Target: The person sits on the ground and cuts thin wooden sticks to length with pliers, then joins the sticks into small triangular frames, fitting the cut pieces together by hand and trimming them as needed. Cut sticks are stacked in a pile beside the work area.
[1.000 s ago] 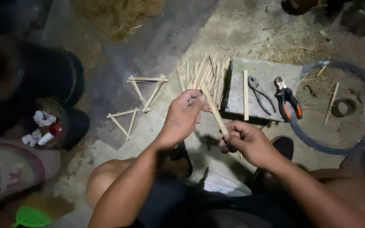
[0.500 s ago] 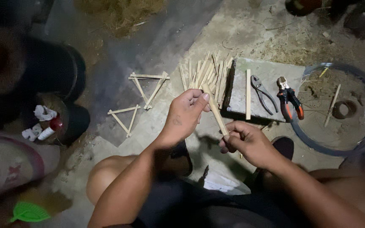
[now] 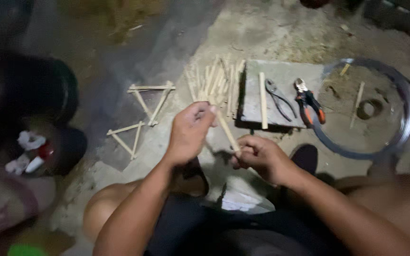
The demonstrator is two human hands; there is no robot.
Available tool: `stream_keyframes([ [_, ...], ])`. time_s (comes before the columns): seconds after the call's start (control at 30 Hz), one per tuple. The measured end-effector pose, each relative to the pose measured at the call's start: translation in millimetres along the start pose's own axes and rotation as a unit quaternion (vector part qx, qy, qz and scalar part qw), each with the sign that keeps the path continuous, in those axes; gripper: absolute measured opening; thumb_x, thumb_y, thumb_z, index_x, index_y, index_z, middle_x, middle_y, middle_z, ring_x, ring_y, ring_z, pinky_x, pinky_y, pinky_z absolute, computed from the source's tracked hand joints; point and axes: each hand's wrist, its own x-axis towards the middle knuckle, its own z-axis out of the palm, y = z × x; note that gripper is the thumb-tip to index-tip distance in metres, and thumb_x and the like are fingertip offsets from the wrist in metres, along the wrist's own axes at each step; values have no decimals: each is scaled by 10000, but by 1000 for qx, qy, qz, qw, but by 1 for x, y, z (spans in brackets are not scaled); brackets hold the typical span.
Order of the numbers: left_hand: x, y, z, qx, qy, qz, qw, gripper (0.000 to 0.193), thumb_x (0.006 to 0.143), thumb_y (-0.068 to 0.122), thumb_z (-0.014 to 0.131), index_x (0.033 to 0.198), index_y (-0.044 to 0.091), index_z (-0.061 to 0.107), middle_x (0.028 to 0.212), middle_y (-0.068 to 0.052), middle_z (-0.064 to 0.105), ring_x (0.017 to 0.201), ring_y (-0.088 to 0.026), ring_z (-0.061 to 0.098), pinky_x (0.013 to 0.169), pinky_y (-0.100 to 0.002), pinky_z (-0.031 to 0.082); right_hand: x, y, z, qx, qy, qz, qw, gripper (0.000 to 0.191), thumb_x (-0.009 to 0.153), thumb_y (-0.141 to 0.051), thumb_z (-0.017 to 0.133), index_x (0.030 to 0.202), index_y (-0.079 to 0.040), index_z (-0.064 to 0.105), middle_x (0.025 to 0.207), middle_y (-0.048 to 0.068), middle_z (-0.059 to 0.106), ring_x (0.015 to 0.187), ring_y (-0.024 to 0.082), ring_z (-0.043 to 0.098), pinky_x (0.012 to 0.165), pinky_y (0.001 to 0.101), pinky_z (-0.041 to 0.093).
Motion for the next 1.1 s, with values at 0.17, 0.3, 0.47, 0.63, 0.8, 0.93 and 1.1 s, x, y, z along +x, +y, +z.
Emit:
stream_keyframes([
  [0.17, -8, 12, -10, 62, 22, -24, 998, 270, 991, 247, 635, 922, -7, 695, 745, 7, 637, 697, -64, 550, 627, -246, 457, 6, -2, 17, -108, 42, 9, 993, 251, 969, -137, 671, 1178, 1, 685, 897, 42, 606, 798, 108, 561, 705, 274, 498],
  [0.3, -13, 31, -21, 163, 42, 45, 985, 303, 1008, 243, 631, 869, -21, 685, 712, 11, 623, 677, -51, 543, 622, -234, 453, -7, -52, 11, -193, 127, -111, 967, 357, 958, -162, 683, 1290, -52, 608, 1117, 16, 714, 1009, 78, 659, 862, 249, 555],
  [0.47, -10, 44, -27, 87, 56, -4, 995, 263, 1023, 214, 643, 920, -19, 708, 755, 16, 606, 691, -50, 496, 610, -235, 405, -107, -142, -28, -109, 188, -397, 892, 332, 1049, -84, 616, 1366, -1, 563, 1266, 124, 687, 1183, 194, 670, 1033, 345, 561],
  [0.63, -1, 38, -33, 113, 60, 30, 991, 220, 1018, 195, 626, 995, -2, 718, 786, 26, 656, 701, -43, 542, 626, -216, 443, -182, -137, -106, -147, 385, -478, 776, 379, 986, -87, 611, 1356, -8, 587, 1282, 132, 682, 1202, 218, 650, 1027, 360, 532],
  [0.8, 7, 20, -32, 129, 39, 17, 991, 268, 1032, 208, 630, 915, -22, 702, 758, 27, 604, 687, -47, 499, 608, -228, 407, -127, -25, -204, -171, 522, -213, 808, 429, 923, -91, 607, 1346, -15, 611, 1298, 140, 677, 1221, 242, 629, 1021, 374, 503],
  [0.93, 6, 12, -32, 171, 34, -11, 985, 306, 1031, 234, 625, 882, -20, 705, 706, 21, 574, 642, -52, 468, 570, -241, 384, -74, 107, -211, -278, 406, 46, 869, 624, 832, -185, 776, 1388, -17, 548, 1340, 184, 635, 1237, 292, 581, 1045, 396, 453],
  [1.1, 10, 14, -27, 112, 22, -21, 993, 288, 1009, 241, 631, 907, -19, 704, 710, 41, 583, 621, -45, 454, 543, -237, 361, -67, 151, -227, -84, 328, 4, 941, 507, 855, -144, 679, 1328, 33, 644, 1279, 199, 710, 1158, 266, 662, 1023, 364, 505],
])
